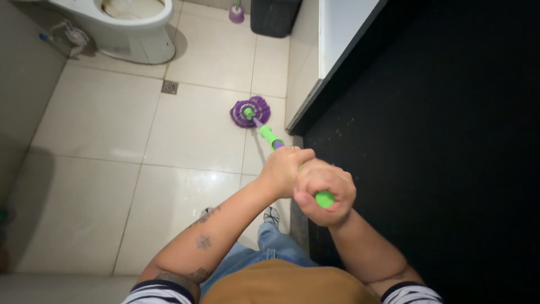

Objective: The recorder is mopping the tiled floor of a bathroom using a purple spin mop.

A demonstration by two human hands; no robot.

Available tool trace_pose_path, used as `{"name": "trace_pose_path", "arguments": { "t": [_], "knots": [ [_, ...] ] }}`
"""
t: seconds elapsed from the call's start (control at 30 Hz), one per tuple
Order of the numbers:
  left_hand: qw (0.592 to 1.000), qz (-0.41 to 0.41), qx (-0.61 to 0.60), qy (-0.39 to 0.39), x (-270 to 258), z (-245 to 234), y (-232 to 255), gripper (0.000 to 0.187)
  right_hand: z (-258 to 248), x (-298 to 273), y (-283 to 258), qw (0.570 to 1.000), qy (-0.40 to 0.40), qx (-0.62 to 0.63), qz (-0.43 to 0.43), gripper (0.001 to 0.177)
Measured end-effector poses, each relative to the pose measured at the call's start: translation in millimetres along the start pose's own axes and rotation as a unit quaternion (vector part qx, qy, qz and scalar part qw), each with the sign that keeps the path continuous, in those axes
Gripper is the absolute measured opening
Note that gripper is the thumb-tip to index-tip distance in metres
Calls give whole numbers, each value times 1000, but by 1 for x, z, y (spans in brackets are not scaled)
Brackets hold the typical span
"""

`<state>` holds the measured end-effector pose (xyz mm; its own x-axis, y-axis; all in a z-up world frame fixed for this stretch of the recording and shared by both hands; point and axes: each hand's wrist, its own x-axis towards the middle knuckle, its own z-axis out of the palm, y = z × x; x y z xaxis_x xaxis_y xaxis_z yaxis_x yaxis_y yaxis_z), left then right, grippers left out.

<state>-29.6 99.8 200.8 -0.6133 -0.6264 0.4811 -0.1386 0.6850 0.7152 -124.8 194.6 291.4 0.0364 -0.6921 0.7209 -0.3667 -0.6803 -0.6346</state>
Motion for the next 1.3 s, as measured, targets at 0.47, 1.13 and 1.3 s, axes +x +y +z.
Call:
{"name": "trace_pose_path", "arguments": {
  "t": [0.47, 1.13, 1.3],
  "knots": [
    [999, -18, 29, -41, -18, 14, -152, 14, 79, -37, 124, 995, -33, -95, -6, 19],
    [996, -3, 93, -14, 9, 29, -208, 14, 65, -22, 178, 998, -28, -12, 50, 17],
    [988, 51, 119, -79, 7, 1, -76, 24, -2, 15, 107, 950, -241, 171, -105, 24]
  ]
}}
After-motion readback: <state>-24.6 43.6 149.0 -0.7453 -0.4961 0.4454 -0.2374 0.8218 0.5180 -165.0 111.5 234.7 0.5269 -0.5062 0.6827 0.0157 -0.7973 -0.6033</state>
